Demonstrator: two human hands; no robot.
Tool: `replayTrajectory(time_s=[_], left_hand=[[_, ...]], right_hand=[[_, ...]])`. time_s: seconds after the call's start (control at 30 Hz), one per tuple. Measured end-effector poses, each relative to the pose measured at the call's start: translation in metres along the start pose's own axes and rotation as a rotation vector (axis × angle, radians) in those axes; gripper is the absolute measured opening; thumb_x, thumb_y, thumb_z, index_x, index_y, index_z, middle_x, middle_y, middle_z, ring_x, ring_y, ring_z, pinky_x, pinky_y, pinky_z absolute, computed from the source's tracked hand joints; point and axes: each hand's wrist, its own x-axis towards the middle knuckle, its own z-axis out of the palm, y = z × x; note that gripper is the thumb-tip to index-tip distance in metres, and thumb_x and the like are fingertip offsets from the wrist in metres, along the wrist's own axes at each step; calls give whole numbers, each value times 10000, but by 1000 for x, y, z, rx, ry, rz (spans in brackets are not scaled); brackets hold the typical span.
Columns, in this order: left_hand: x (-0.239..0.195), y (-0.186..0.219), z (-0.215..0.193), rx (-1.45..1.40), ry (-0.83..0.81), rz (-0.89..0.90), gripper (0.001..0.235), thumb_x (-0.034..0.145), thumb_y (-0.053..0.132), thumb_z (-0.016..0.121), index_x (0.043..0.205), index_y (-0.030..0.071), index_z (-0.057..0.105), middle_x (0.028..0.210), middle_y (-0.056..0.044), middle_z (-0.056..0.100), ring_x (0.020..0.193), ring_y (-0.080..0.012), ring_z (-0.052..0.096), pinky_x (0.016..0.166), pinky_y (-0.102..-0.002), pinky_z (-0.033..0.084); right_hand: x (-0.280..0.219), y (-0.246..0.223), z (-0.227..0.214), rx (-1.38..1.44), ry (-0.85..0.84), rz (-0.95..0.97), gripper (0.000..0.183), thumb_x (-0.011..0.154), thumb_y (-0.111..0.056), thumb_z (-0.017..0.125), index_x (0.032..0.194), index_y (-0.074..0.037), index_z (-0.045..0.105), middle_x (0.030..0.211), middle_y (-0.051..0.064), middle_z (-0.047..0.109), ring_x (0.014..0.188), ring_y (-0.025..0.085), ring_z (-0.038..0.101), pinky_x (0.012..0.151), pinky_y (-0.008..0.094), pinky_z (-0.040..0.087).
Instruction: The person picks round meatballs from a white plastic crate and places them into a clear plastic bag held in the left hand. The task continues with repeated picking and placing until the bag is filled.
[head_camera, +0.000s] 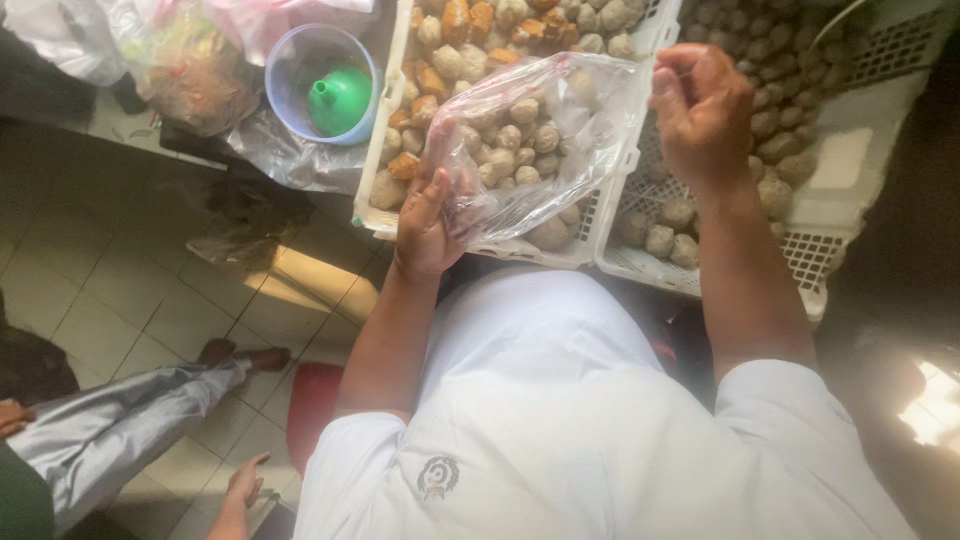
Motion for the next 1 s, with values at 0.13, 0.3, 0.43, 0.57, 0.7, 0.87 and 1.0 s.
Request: replayTrajectory(time_s=[0.13, 0.3, 0.43, 0.57, 0.7, 0.87, 1.0], left_hand=[[11, 2, 23, -14, 258, -70, 628, 1121, 142, 506, 1713, 124, 299, 1056, -4, 602, 707, -76, 474, 673, -249, 420], [9, 7, 26, -23, 551, -83, 665, 1068, 82, 442, 1710, 78, 269, 1124, 6, 607, 812, -98, 546, 698, -251, 458], [2, 0, 5, 49, 66, 6, 642, 1104, 190, 595, 1670, 147, 295, 1021, -9, 545, 730, -56, 440, 629, -230, 378], [-4, -6, -15, 88, 76, 9, 626, 1116, 203, 585, 1676, 124, 317, 948, 3, 528, 682, -79, 383, 619, -235, 354], [-2, -8, -18, 153, 194, -1, 652, 1086, 209, 580, 1676, 134, 313, 1018, -16, 543, 713, -86, 372, 614, -242, 356], [-5, -8, -12, 118, 183, 8, 610, 1099, 243, 579, 1650, 174, 328, 981, -28, 545, 631, -59, 374, 574, -228, 343], [-6, -10, -11, 180, 164, 35, 611, 1100, 248, 578, 1657, 176, 338, 973, -13, 536, 670, -89, 395, 581, -259, 365]], right_hand=[[-9, 120, 8, -315, -239, 195, 211, 1024, -135, 679, 1176, 11, 681, 1190, 248, 692, 1021, 341, 689, 891, 452, 548], [-53, 213, 55, -55, -261, 696, 292, 1037, -236, 633, 1207, -1, 602, 1154, 279, 660, 1037, 392, 643, 881, 497, 506], [-38, 184, 30, -353, -298, 157, 226, 944, -136, 673, 1143, -33, 702, 1053, 188, 706, 931, 322, 665, 822, 447, 548], [-16, 71, 3, 544, 19, 265, 203, 1203, -252, 566, 1113, -72, 595, 903, 6, 615, 628, 56, 474, 521, 220, 386], [-9, -24, 18, 493, -92, -337, 286, 1201, -302, 462, 1127, -52, 579, 959, 62, 572, 760, 130, 543, 641, 263, 504], [17, 8, 8, 319, 11, -104, 176, 1114, -170, 546, 1158, -27, 639, 1089, 144, 647, 1004, 254, 595, 876, 418, 499], [27, 119, 12, -76, 170, -39, 115, 1038, -91, 679, 1103, 3, 670, 1027, 149, 693, 946, 272, 668, 820, 410, 550]])
